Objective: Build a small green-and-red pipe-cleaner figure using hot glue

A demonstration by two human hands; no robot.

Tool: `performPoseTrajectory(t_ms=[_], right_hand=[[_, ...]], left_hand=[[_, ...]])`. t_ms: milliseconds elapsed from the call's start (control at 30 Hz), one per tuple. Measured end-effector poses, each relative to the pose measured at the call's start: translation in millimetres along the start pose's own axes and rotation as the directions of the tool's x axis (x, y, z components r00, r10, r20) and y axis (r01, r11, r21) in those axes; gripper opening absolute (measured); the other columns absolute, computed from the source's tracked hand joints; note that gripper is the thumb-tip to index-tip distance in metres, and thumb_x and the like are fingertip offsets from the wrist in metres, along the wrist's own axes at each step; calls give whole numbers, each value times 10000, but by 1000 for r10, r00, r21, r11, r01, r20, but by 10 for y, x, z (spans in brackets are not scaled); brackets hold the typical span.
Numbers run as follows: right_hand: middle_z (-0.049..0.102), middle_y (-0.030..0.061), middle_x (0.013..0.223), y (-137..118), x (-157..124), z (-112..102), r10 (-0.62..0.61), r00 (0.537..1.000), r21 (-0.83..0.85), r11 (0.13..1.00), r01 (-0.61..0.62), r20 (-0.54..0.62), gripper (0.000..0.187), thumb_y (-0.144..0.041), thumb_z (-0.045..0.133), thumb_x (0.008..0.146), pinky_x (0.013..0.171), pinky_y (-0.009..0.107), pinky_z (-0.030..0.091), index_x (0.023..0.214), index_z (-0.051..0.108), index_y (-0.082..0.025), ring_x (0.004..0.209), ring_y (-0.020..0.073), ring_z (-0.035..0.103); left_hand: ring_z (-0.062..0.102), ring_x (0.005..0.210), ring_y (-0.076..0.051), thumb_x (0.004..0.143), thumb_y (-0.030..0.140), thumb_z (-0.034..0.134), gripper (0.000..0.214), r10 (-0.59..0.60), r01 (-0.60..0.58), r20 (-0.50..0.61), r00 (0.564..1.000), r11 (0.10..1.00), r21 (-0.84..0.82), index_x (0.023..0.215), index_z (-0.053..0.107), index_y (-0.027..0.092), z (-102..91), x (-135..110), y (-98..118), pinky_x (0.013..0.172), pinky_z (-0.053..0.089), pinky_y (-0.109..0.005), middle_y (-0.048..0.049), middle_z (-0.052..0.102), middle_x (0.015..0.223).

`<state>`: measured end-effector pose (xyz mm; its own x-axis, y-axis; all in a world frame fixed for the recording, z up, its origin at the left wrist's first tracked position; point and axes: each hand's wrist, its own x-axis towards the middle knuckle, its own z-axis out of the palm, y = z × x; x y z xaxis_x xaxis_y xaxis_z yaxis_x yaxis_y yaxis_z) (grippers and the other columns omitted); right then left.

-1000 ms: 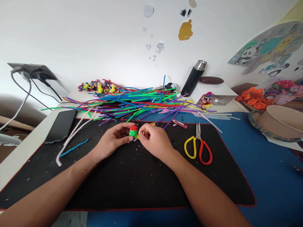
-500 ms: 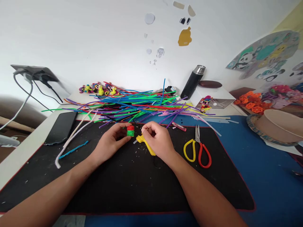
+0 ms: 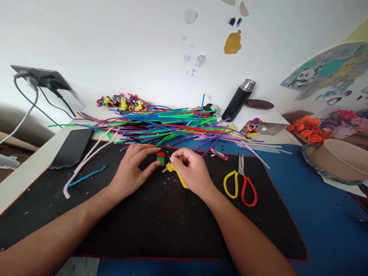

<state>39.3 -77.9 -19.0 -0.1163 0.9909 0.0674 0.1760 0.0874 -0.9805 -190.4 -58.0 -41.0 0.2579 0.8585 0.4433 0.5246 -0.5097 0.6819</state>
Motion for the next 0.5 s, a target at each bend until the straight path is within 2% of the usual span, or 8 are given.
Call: performPoseTrajectory(t_ms=[100, 233, 367, 500], right_hand=[[605, -27, 696, -14, -16, 7, 8, 1000, -1, 1000, -8, 22, 173, -387, 689, 932, 591, 263, 432, 909, 718, -218, 629, 140, 543], [580, -36, 685, -35, -33, 15, 25, 997, 6, 1000, -26, 75, 184, -400, 704, 929, 589, 270, 407, 908, 713, -218, 621, 136, 517], [569, -43, 686, -50, -49, 17, 51, 991, 4, 999, -52, 126, 187, -404, 720, 927, 597, 281, 388, 913, 716, -218, 625, 134, 500], [562, -47, 694, -66, -62, 21, 70, 984, -19, 997, -68, 165, 180, -396, 709, 935, 604, 290, 377, 927, 719, -217, 631, 135, 500]], left_hand=[[704, 1128, -341, 1010, 491, 831, 249, 84, -85, -63, 994, 996, -11, 1176, 859, 307, -60, -14, 94, 1079, 513, -459, -79, 834, 1147], [747, 1002, -295, 1054, 436, 803, 195, 225, -223, -58, 973, 974, 27, 1180, 844, 293, -76, -38, 135, 977, 562, -439, -73, 844, 1064], [761, 1001, -249, 1096, 327, 768, 170, 381, -373, -59, 923, 921, 112, 1253, 782, 263, -57, -41, 119, 939, 573, -408, -69, 838, 1091], [770, 983, -230, 1117, 306, 740, 94, 439, -430, -54, 897, 894, 121, 1192, 763, 253, -38, -34, 110, 916, 574, -392, -57, 842, 1071]])
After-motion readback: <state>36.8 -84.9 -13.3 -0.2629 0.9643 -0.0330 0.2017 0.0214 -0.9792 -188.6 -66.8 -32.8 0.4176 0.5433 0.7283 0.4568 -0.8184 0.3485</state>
